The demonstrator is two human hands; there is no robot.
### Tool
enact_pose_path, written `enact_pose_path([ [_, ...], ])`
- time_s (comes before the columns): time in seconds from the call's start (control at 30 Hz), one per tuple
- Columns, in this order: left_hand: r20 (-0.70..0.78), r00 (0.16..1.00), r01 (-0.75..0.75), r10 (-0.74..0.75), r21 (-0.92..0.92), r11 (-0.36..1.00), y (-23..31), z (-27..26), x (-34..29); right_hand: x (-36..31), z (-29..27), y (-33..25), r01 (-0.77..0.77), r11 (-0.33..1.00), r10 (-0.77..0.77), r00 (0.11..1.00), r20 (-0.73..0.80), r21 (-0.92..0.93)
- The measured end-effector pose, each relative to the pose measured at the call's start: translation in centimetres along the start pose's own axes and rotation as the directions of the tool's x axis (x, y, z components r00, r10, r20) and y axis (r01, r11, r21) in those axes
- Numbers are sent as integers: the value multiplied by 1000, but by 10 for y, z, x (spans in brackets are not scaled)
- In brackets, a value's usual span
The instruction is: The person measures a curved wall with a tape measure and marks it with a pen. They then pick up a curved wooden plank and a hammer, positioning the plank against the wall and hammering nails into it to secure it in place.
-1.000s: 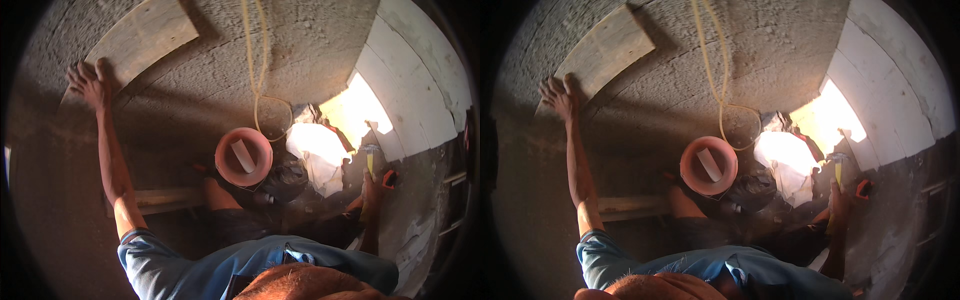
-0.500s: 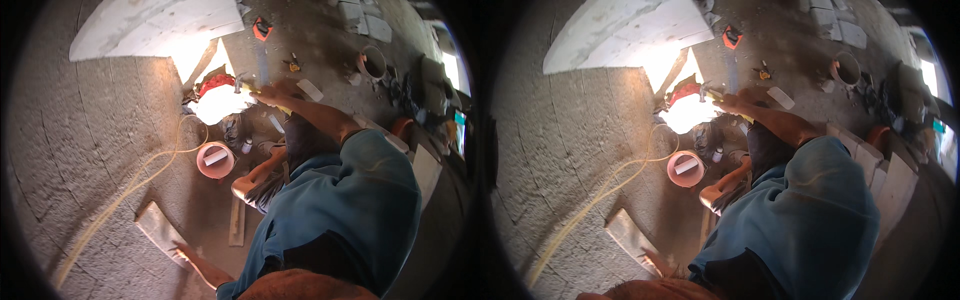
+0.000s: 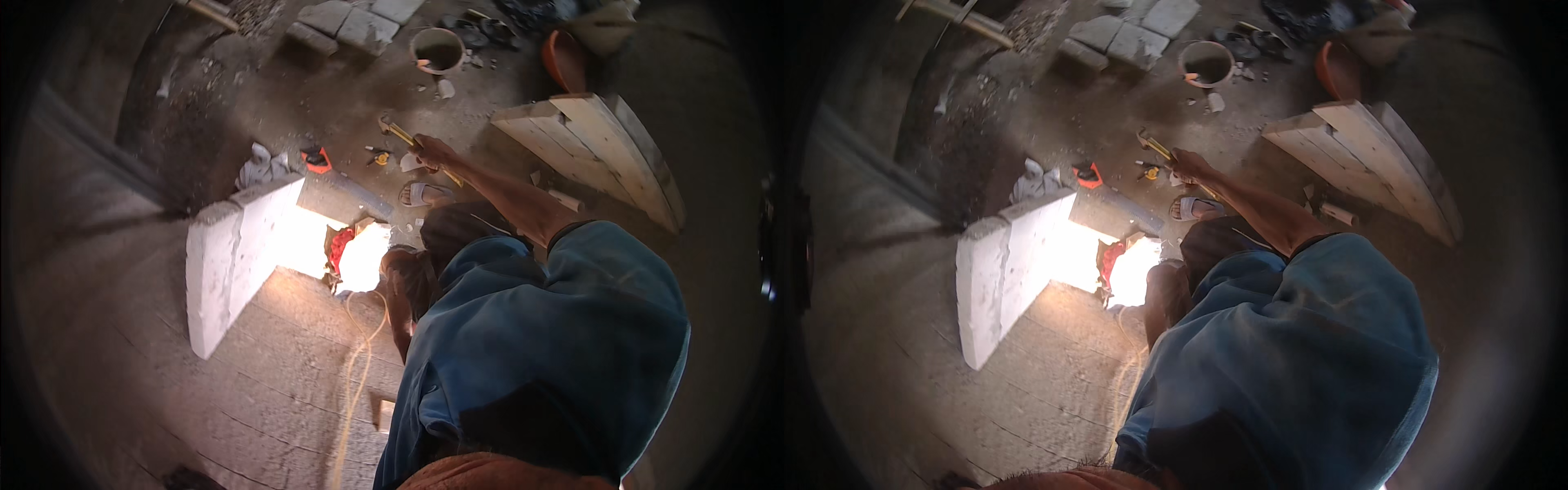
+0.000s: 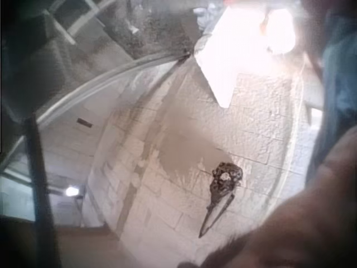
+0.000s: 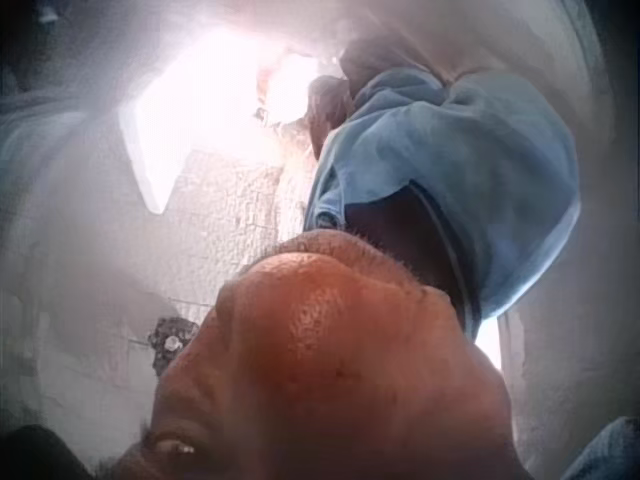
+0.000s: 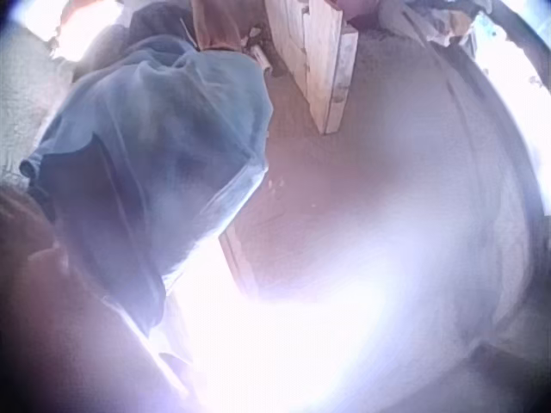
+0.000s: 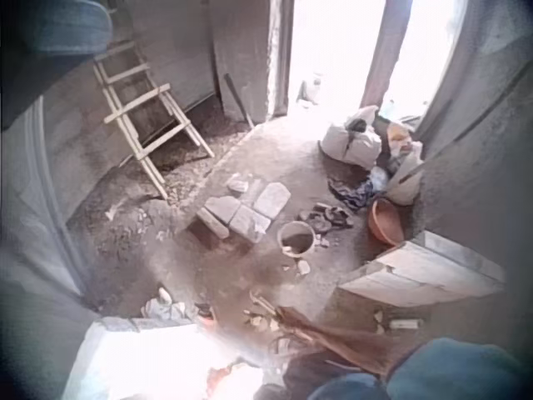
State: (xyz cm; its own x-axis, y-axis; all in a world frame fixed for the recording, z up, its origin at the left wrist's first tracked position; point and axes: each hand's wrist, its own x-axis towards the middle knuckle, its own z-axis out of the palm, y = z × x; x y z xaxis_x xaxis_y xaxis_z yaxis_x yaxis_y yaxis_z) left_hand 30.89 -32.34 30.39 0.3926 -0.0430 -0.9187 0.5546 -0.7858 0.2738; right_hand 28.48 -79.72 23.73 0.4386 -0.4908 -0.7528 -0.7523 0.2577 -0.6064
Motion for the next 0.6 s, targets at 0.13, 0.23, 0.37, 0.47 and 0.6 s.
enact_pose_path([
  [0.13, 159, 987, -54, 31, 145, 988, 76, -9, 27, -36, -67, 9, 66, 996, -77, 977, -201, -62],
  [0.23, 278, 961, -71, 0, 245, 967, 121, 2, 37, -69, -87, 58, 49, 964, -131, 941, -312, -260],
  [0.37, 375, 926, -113, -43, 383, 917, 186, 24, 55, -135, -75, 123, -302, 921, 364, 893, -267, 245],
  [0.47, 396, 915, -115, -76, 436, 892, 220, 37, 60, -142, -19, 242, -225, 958, 279, 870, -405, 178],
  [0.6, 413, 910, -203, 29, 384, 901, 260, 26, 70, -195, 46, 303, -256, 966, 212, 866, -453, -37],
])
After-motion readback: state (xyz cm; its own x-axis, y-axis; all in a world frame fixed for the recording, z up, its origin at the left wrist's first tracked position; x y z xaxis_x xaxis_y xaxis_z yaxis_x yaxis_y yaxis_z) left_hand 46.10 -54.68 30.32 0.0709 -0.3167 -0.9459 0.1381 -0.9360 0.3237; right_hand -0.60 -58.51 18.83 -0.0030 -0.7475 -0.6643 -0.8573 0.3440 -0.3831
